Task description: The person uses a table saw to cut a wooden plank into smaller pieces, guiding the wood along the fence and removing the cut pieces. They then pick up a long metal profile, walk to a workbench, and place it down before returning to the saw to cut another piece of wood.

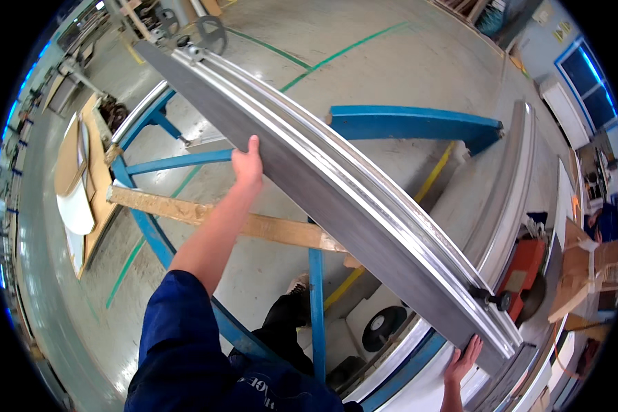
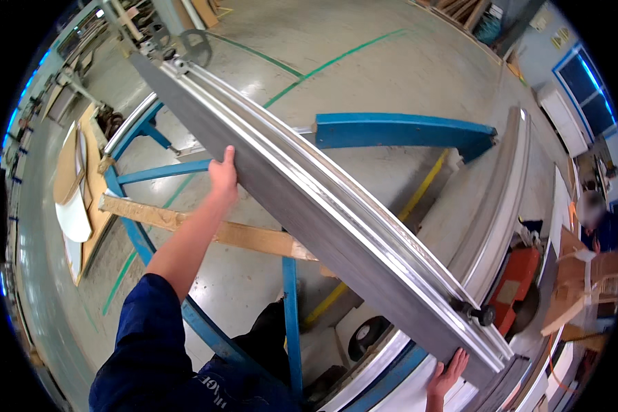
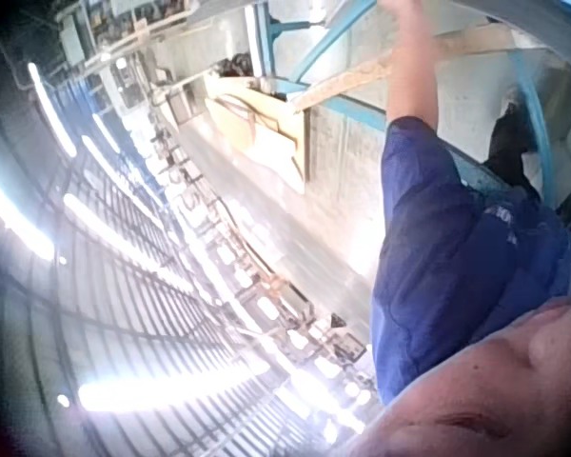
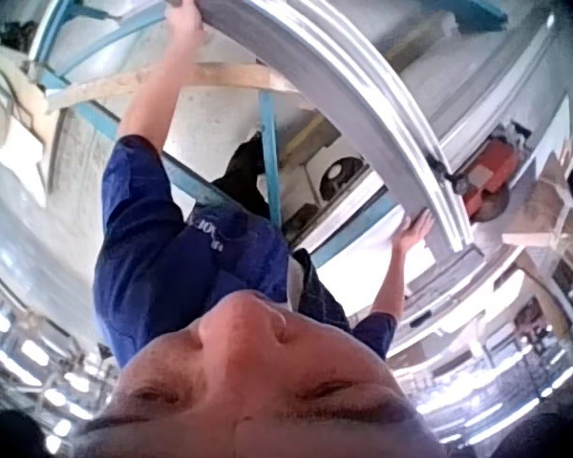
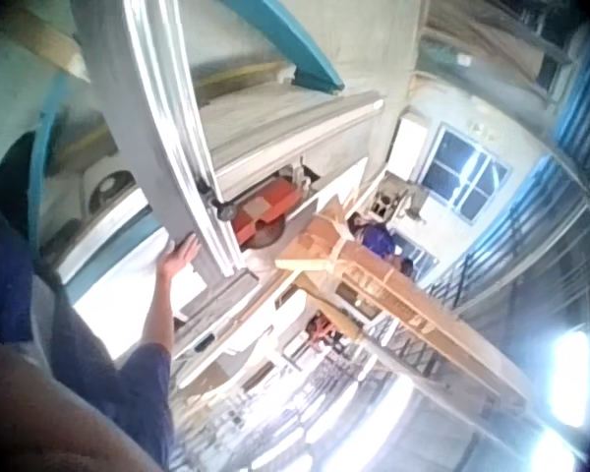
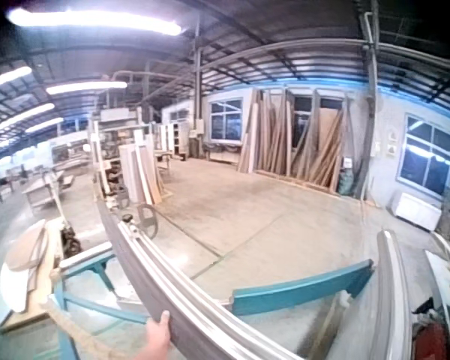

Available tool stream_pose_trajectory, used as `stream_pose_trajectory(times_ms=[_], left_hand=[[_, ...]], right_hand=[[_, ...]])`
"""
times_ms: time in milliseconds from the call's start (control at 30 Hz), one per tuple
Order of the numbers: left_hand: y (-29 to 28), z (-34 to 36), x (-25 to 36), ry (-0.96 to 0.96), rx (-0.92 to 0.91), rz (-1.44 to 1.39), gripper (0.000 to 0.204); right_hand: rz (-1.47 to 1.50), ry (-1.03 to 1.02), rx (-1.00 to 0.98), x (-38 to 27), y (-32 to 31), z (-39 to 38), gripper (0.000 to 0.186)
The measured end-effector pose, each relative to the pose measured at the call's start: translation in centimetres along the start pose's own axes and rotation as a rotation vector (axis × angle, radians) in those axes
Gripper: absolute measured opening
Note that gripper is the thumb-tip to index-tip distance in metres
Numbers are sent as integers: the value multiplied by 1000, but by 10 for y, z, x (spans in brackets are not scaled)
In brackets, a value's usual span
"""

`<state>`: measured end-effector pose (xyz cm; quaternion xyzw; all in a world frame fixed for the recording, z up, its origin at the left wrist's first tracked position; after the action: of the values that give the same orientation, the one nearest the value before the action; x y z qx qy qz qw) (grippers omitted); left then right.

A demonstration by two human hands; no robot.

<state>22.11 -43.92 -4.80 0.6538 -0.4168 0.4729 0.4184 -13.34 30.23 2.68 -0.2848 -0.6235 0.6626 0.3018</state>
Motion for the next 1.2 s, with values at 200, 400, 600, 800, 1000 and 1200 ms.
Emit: stream_pose_trajectory(times_ms=[200, 400, 600, 800, 1000, 1200], left_hand=[[-2, 29, -24, -90, -64, 251, 85], [-10, 34, -10, -238, -349, 23, 73], [17, -107, 28, 482, -194, 703, 76], [61, -411, 39, 1139, -1360, 755, 53], [82, -496, 13, 1234, -1613, 1028, 76], [96, -493, -20, 1525, -1503, 1120, 83]], right_hand=[[53, -2, 67, -10, -12, 12, 70], [99, 22, 124, -11, -27, 21, 72], [129, 71, 122, 4, -24, 7, 74], [184, -8, 233, 18, -19, 1, 74], [314, -1, 315, 82, -17, -9, 74], [472, 51, 423, 103, -8, -18, 68]])
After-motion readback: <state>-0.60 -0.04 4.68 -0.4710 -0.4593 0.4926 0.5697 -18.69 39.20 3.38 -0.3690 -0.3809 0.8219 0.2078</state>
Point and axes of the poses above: each hand's wrist, its own z-axis towards the middle knuckle, its own y-axis out of the palm, x = y × z, the point moved 2 cm from there along z, towards the middle knuckle, and after that the axes turned 7 degrees about -z, right-handed, at the moved point
